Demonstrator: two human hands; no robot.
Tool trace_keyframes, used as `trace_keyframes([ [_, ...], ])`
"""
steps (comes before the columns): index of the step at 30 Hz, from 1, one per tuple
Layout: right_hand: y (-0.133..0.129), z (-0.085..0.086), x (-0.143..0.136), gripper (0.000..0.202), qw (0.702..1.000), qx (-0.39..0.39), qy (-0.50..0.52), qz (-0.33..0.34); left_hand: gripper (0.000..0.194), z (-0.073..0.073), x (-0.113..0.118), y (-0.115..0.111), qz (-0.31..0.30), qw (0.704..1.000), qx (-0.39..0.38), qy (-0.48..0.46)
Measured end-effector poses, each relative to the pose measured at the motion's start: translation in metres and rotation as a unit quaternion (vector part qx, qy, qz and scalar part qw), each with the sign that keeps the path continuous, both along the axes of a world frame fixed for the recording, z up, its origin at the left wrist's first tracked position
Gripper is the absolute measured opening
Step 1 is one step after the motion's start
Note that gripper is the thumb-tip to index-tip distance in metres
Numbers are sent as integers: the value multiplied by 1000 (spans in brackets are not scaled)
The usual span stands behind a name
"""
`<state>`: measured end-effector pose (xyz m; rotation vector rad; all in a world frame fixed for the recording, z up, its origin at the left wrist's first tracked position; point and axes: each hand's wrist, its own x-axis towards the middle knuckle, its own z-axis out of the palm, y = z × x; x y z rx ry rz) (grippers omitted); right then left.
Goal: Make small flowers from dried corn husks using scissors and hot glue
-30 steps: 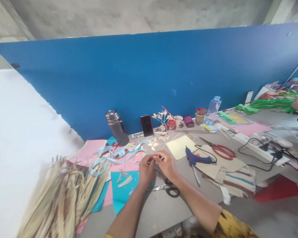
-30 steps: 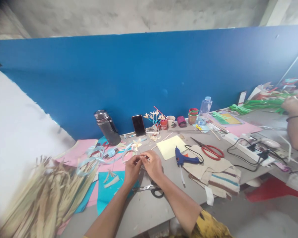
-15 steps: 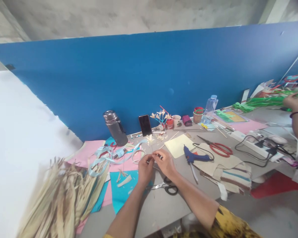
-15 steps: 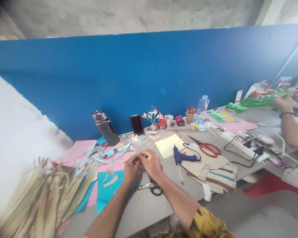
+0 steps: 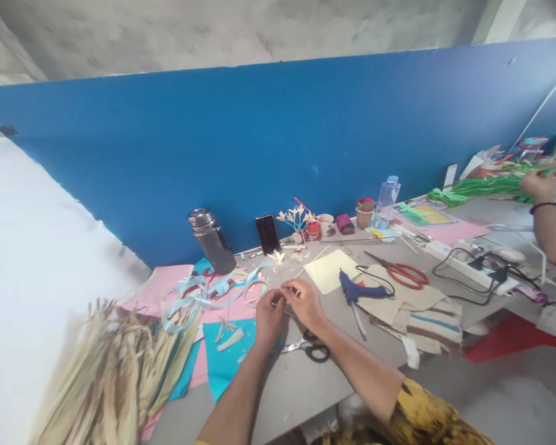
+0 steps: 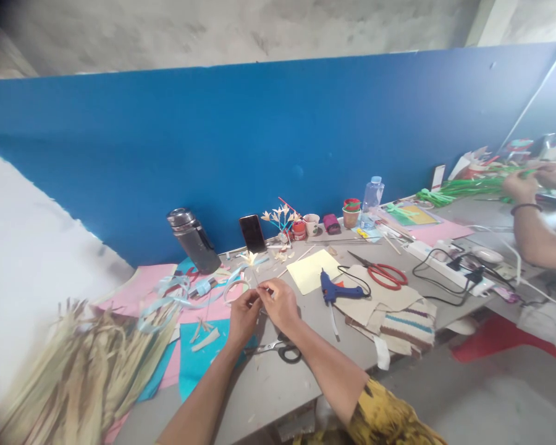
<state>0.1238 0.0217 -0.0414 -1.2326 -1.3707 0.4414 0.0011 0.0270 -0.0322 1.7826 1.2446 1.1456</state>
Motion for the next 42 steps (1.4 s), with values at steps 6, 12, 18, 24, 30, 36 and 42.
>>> trace_keyframes([
  [6, -2, 2, 0, 13, 999, 46, 18, -20, 17, -2, 0, 2, 24, 1000, 15, -2],
  [12, -5, 8, 3, 15, 993, 110, -40, -23, 19, 0, -1, 0, 72, 993, -33, -82],
  [18, -6, 6, 3, 16, 992, 87, -86, -22, 25, 3, 0, -4, 60, 996, 1, -66],
  [24, -9, 9, 2, 16, 995, 29, -99, -6, 17, 3, 0, -5, 47, 996, 22, -78],
  [30, -8, 8, -1, 16, 996, 16, -93, -2, 27, 1, 1, -5, 34, 993, -34, -109],
  [36, -20, 39, 18, 20, 999, 19, 11, -47, 20, 29, -8, -5, 88, 994, -35, -48],
  [42, -43, 67, 67, 21, 998, -16, -33, -53, 22, 78, -53, -4, 182, 977, 48, -98],
])
